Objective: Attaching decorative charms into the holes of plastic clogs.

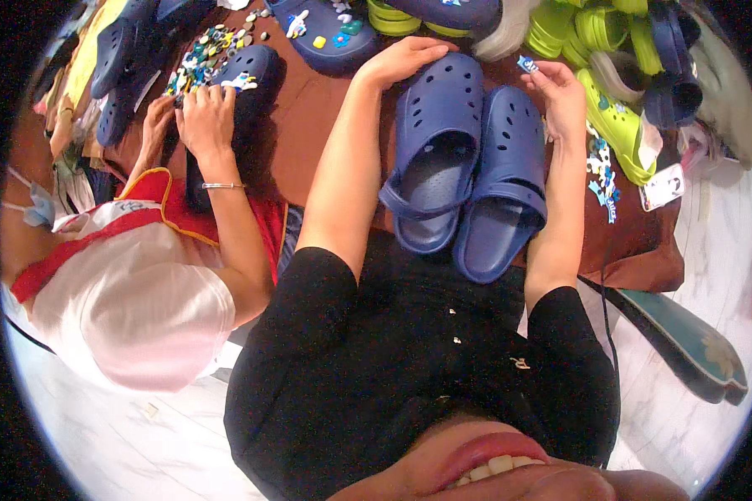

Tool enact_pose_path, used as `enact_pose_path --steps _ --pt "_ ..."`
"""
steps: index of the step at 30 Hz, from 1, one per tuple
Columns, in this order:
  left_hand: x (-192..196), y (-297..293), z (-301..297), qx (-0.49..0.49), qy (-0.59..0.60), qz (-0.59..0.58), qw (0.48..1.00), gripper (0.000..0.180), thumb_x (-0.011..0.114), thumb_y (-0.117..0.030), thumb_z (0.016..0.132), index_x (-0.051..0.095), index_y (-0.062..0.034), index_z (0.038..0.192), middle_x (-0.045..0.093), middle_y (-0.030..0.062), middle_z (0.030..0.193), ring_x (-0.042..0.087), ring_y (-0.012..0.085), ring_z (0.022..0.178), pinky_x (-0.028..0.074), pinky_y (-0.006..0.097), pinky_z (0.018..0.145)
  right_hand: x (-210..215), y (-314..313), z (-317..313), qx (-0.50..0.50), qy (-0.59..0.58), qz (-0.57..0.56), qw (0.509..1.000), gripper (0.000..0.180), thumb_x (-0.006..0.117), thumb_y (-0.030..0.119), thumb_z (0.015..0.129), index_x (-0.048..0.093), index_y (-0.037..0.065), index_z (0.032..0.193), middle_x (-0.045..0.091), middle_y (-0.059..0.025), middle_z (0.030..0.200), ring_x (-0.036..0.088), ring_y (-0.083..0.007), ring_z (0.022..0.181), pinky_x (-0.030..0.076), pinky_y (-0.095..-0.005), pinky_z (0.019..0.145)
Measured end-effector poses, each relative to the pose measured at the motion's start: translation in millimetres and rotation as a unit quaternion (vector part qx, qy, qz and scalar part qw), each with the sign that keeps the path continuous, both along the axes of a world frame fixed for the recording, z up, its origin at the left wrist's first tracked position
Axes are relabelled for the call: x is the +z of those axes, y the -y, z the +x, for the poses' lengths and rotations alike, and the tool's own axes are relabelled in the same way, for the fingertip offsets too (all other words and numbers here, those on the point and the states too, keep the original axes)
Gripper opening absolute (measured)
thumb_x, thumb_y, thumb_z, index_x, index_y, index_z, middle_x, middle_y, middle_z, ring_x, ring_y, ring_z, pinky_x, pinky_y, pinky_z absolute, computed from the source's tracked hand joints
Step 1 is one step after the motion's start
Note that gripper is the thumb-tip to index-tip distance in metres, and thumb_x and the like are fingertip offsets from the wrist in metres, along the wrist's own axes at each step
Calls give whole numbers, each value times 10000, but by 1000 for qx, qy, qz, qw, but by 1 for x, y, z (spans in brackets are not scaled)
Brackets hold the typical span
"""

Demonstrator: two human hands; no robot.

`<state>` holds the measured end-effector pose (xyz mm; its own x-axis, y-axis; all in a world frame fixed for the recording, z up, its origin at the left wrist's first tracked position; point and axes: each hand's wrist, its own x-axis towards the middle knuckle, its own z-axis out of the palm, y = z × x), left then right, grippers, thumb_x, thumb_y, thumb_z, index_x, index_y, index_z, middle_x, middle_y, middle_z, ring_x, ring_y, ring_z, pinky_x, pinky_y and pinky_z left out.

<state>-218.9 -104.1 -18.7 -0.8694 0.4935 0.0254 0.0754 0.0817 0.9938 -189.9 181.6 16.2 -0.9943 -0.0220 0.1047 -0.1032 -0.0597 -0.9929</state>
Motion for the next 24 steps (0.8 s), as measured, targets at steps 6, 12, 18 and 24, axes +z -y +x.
enact_pose_path --steps 6,12,18,24 --pt "-4 2 -4 12 -31 16 999 388 535 -325 954 615 -51 1216 636 73 1147 556 151 1043 415 289 963 20 30 3 76 2 84 994 125 685 23 803 650 -10 918 668 -61 856 625 -127 746 490 -240 708" --pt "-7 5 -6 21 14 58 998 390 538 -326 954 618 -40 1208 639 73 1115 564 143 1011 425 277 937 40 61 -12 163 -16 210 964 149 699 91 778 671 -1 892 666 -32 796 593 -111 732 473 -254 714" --pt "4 0 -3 35 50 44 997 474 521 -394 953 593 -6 1217 630 71 1141 559 143 1039 423 280 938 37 89 -24 166 -36 339 925 144 723 106 741 694 22 855 678 -47 778 607 -119 746 482 -283 717" --pt "-8 9 -9 16 22 40 999 506 534 -424 940 588 -6 1220 633 69 1132 559 138 1028 423 276 925 26 103 -27 174 -59 392 901 119 748 99 707 707 32 797 677 -54 725 615 -134 696 493 -299 687"
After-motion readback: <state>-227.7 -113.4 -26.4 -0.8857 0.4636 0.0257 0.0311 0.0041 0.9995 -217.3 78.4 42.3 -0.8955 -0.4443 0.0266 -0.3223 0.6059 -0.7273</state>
